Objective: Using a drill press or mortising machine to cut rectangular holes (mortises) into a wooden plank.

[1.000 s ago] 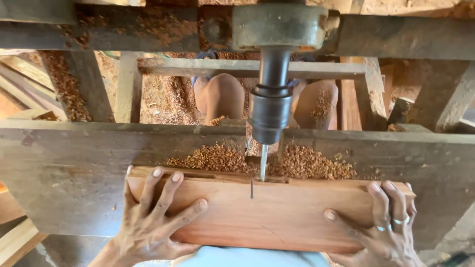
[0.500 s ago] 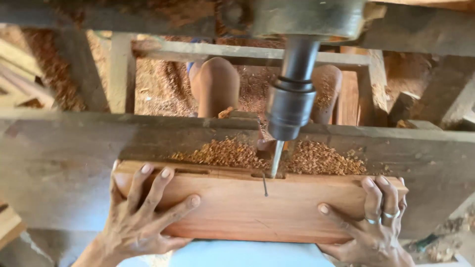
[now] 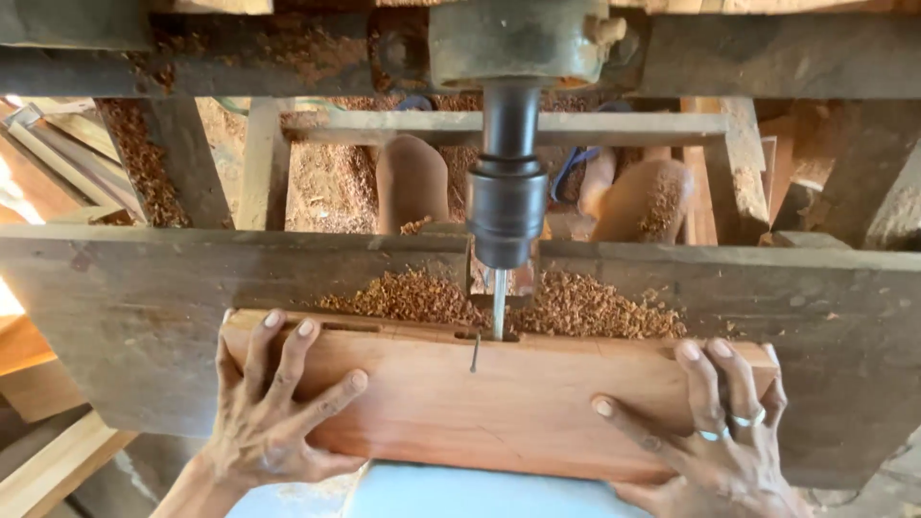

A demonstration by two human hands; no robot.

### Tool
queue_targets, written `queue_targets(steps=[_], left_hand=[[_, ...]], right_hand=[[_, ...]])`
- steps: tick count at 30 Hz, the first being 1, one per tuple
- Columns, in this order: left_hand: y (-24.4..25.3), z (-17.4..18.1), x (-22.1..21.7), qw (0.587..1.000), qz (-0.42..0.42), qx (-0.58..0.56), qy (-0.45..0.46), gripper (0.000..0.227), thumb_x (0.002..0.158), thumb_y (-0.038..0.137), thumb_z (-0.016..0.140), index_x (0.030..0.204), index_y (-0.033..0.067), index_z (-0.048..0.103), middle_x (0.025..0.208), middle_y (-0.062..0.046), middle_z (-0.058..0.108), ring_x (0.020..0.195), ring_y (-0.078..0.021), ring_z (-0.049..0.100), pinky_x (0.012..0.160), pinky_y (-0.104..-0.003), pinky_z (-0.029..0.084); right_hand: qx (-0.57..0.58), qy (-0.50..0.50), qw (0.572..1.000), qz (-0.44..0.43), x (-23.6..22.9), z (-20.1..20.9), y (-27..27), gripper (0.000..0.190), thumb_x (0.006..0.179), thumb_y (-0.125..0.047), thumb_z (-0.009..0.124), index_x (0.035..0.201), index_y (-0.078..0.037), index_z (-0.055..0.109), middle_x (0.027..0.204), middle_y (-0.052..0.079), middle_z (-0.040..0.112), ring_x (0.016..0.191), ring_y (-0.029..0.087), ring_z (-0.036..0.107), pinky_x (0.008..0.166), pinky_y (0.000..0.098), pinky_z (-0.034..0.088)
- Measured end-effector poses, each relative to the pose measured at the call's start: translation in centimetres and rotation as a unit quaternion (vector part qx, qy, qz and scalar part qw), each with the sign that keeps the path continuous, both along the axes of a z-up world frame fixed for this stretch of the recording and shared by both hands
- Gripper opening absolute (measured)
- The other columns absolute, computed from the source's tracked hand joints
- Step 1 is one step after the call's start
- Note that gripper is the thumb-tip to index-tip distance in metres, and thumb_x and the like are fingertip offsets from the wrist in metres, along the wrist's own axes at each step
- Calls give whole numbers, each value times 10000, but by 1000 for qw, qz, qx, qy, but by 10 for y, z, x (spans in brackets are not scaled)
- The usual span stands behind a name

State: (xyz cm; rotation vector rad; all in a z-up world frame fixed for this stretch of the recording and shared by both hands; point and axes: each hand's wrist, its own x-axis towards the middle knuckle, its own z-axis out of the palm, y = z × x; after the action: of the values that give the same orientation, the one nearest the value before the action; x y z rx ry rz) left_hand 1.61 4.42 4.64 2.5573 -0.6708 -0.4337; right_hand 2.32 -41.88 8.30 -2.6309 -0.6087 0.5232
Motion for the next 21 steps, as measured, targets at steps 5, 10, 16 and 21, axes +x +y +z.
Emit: queue_targets(steps=[5, 10, 16, 21], left_hand=[[-18, 1, 3, 1000, -1, -22, -8, 1163, 388, 853, 836, 1414, 436, 481, 1640, -136, 130, 1480, -443, 124, 1052, -902, 86], [-27, 3, 9, 1000, -15, -17, -4, 1109, 407, 784, 859, 1400, 413, 532, 1624, -153, 180, 1465, -457, 136, 1030, -883, 111], [-19, -5, 9, 1000, -10, -28, 1, 1086, 444, 803, 831, 1413, 418, 528, 1633, -152, 183, 1475, -447, 131, 1036, -888, 113], [0, -12, 6, 999, -15, -32, 40, 1036, 502, 784, 791, 1430, 437, 488, 1624, -144, 161, 1487, -443, 88, 1011, -901, 120]], right_hand=[[-34, 19, 999, 4, -1, 3, -16, 968, 303, -676, 833, 1231, -484, 637, 1481, 213, 258, 1440, 453, 193, 1153, 786, 142], [5, 0, 999, -35, -4, -1, -23, 845, 476, -753, 811, 1242, -440, 643, 1483, 213, 283, 1437, 457, 199, 1125, 776, 159], [-68, 4, 997, -20, 2, -2, -12, 813, 287, -592, 855, 1074, -430, 728, 1443, 216, 330, 1404, 498, 253, 1135, 755, 257], [-52, -5, 998, -18, 3, -8, 7, 797, 310, -559, 860, 1082, -414, 730, 1424, 220, 351, 1378, 514, 292, 1105, 759, 275]])
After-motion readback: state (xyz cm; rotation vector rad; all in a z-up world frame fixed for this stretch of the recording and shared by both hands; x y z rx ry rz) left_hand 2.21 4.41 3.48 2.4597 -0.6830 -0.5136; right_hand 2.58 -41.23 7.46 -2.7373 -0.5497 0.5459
